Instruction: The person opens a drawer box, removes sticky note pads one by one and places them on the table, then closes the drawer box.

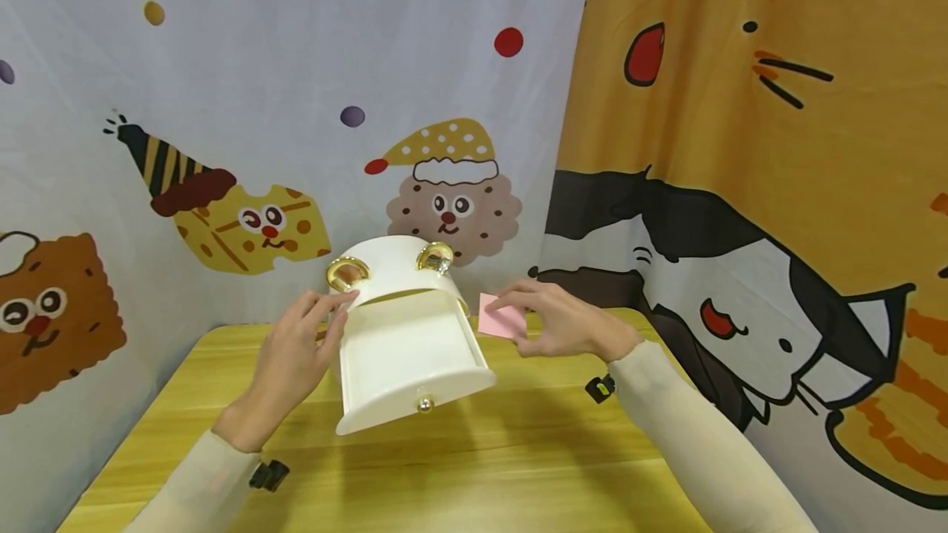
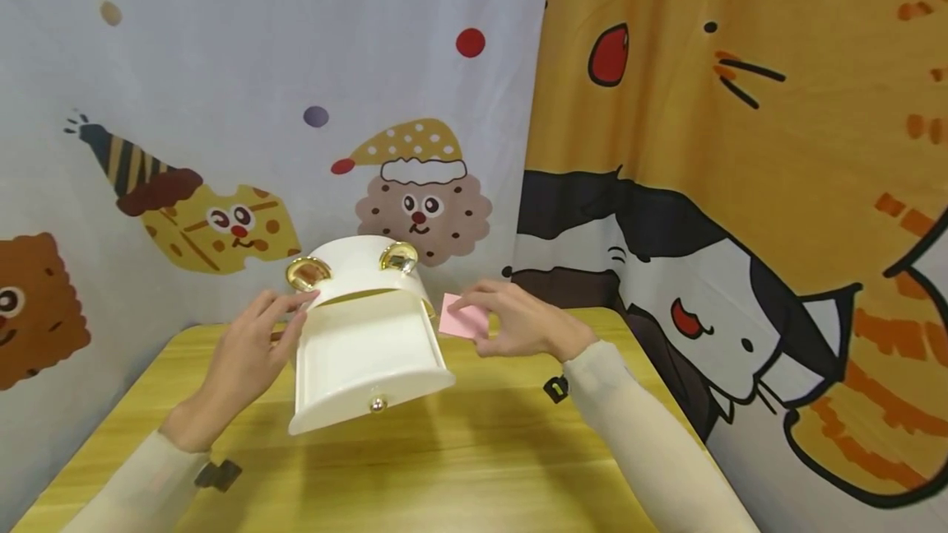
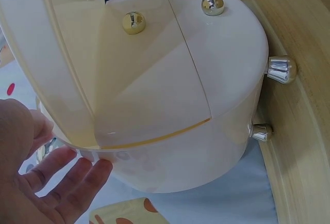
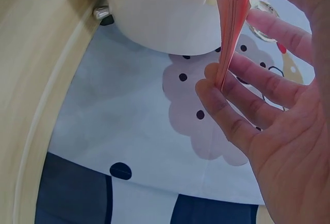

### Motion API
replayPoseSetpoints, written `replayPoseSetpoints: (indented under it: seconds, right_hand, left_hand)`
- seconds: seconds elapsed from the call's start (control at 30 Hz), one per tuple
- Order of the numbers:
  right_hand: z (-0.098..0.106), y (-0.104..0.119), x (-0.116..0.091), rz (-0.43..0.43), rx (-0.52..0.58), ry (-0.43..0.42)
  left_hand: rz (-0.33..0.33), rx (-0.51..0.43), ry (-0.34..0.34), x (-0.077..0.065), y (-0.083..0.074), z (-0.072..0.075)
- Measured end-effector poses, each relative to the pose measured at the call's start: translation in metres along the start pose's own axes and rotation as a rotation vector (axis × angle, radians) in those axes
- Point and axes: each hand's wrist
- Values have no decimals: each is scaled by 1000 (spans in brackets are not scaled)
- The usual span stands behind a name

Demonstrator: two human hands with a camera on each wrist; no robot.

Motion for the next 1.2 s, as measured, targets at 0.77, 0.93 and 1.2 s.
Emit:
replayPoseSetpoints:
  seconds: [0.77, 0.93, 1.2]
  right_hand:
    - [-6, -30, -22, -85, 6, -68]
    - [-5, -34, -27, -103, 16, -74]
    - [-6, -45, -36, -151, 33, -91]
  left_hand:
    - [8, 9, -5, -2, 2, -3]
    - [8, 9, -5, -2, 2, -2]
    - [11, 11, -3, 0, 1, -1]
Point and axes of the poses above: each hand's wrist, its own x-axis towards the middle knuckle, its own z-axis out of the back of the hand, y = z × x, and after that the axes turned 14 degrees about x, right-handed
